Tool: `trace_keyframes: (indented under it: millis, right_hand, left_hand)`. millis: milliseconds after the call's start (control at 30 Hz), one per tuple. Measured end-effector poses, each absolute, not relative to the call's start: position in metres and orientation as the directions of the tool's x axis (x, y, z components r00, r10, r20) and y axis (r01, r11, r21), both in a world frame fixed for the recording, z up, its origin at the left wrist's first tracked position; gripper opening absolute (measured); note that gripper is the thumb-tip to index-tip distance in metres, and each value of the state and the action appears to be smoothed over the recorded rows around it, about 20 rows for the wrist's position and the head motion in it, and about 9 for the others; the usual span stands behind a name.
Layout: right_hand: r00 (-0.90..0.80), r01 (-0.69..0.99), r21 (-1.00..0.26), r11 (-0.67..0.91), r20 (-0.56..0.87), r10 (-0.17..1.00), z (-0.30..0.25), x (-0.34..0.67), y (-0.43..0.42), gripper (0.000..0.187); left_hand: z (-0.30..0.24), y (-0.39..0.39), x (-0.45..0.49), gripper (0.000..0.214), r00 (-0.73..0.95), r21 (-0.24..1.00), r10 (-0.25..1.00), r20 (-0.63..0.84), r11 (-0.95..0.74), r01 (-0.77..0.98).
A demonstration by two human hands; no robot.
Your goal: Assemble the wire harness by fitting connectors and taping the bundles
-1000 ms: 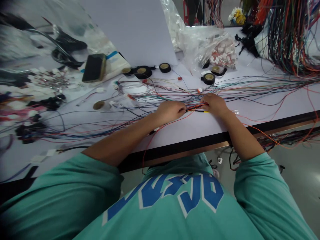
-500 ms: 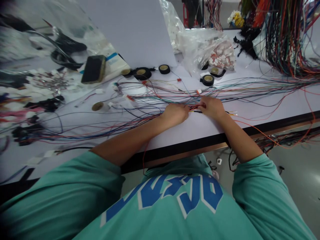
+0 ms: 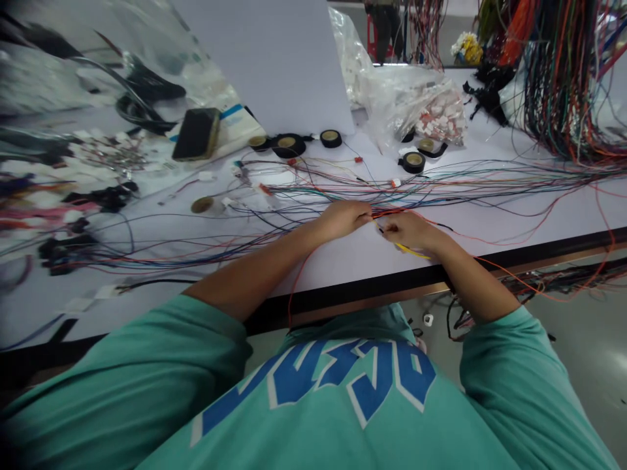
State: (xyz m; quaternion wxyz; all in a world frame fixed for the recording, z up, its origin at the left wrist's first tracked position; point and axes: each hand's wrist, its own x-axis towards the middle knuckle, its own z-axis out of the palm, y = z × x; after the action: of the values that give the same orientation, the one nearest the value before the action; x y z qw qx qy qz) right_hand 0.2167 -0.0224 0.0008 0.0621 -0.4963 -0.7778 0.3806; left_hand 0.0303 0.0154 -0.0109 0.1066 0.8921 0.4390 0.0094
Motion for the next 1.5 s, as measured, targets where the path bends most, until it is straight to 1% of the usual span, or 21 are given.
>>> trace_keyframes:
  millis: [33,100,200,267,333,400,433,533,600,667,767,833,900,1000,1067,1133,1233,1300,1367,1500]
  right_hand:
    - [-0.508,0.678,-0.724,0.126,-0.338,0.792,0.004,0.221,-0.026,0.011]
    - [-0.576,0.59,-0.807,-0.02,-0.438,0.69,0.012,0.232,-0.034,0.025]
    - [-0.669,0.533,-0.831,-0.158,-0.529,0.522,0.024,0.248,-0.055,0.044]
    - [-0.688,0.505,-0.833,-0.225,-0.546,0.478,0.03,0.251,-0.072,0.05]
    - [-0.691,0.454,-0.854,-0.254,-0.518,0.504,0.033,0.247,-0.088,0.046]
    - [-0.687,0.428,-0.879,-0.21,-0.467,0.556,0.031,0.236,-0.1,0.034]
    - [-0.686,0.431,-0.89,-0.151,-0.432,0.585,0.028,0.229,-0.104,0.028]
    - [-0.71,0.479,-0.865,0.146,-0.284,0.644,0.02,0.204,-0.106,0.016]
    - [-0.734,0.502,-0.799,0.332,-0.191,0.652,0.016,0.188,-0.104,0.015]
    - [-0.754,0.518,-0.729,0.448,-0.142,0.641,0.013,0.174,-0.102,0.017]
    - [-0.785,0.522,-0.656,0.545,-0.119,0.608,0.01,0.164,-0.1,0.02]
    - [-0.794,0.51,-0.64,0.574,-0.094,0.601,0.009,0.166,-0.094,0.022]
    - [-0.766,0.533,-0.608,0.589,-0.05,0.641,0.008,0.176,-0.082,0.023]
    - [-0.625,0.681,-0.47,0.562,0.027,0.78,0.006,0.196,-0.052,0.024]
    - [-0.545,0.773,-0.367,0.518,0.033,0.838,0.004,0.205,-0.032,0.026]
    - [-0.531,0.812,-0.284,0.511,0.006,0.847,0.001,0.207,-0.016,0.028]
    - [-0.549,0.82,-0.205,0.534,-0.02,0.835,-0.005,0.202,-0.003,0.027]
    - [-0.552,0.82,-0.189,0.54,-0.014,0.834,-0.011,0.199,0.002,0.024]
    - [-0.57,0.802,-0.209,0.56,0.012,0.822,-0.018,0.199,0.007,0.023]
    - [-0.619,0.742,-0.269,0.614,0.077,0.782,-0.031,0.207,0.018,0.024]
  left_hand:
    - [-0.012,0.015,0.03,0.026,0.614,0.211,0.786,-0.072,-0.59,0.78]
    - [-0.014,0.015,0.03,0.026,0.613,0.226,0.787,-0.068,-0.586,0.778]
    - [-0.014,0.014,0.031,0.025,0.606,0.233,0.792,-0.076,-0.577,0.783]
    - [-0.013,0.014,0.031,0.025,0.598,0.232,0.796,-0.088,-0.568,0.79]
    - [-0.012,0.013,0.033,0.026,0.592,0.232,0.8,-0.096,-0.561,0.795]
    - [-0.011,0.011,0.034,0.029,0.583,0.23,0.806,-0.1,-0.551,0.802]
    - [-0.01,0.01,0.036,0.031,0.575,0.226,0.812,-0.101,-0.544,0.808]
    - [-0.005,0.004,0.04,0.037,0.554,0.211,0.823,-0.126,-0.523,0.826]
    - [-0.001,0.0,0.042,0.051,0.553,0.202,0.82,-0.148,-0.522,0.829]
    - [0.002,-0.003,0.043,0.058,0.556,0.191,0.815,-0.162,-0.527,0.828]
    - [0.004,-0.003,0.042,0.048,0.562,0.175,0.813,-0.155,-0.537,0.825]
    - [0.001,0.0,0.04,0.041,0.568,0.177,0.811,-0.141,-0.544,0.82]
    - [-0.003,0.004,0.037,0.034,0.593,0.191,0.795,-0.124,-0.568,0.801]
    - [-0.01,0.008,0.034,0.029,0.627,0.193,0.775,-0.084,-0.604,0.773]
    - [-0.013,0.008,0.032,0.03,0.634,0.18,0.772,-0.052,-0.617,0.766]
    - [-0.014,0.008,0.031,0.031,0.644,0.166,0.764,-0.025,-0.632,0.757]
    - [-0.015,0.008,0.031,0.03,0.67,0.145,0.742,-0.005,-0.662,0.735]
    - [-0.015,0.009,0.032,0.03,0.675,0.142,0.738,-0.011,-0.667,0.731]
    - [-0.015,0.012,0.032,0.03,0.667,0.16,0.745,-0.021,-0.656,0.738]
    - [-0.006,0.01,0.024,0.027,0.656,0.253,0.752,-0.067,-0.623,0.74]
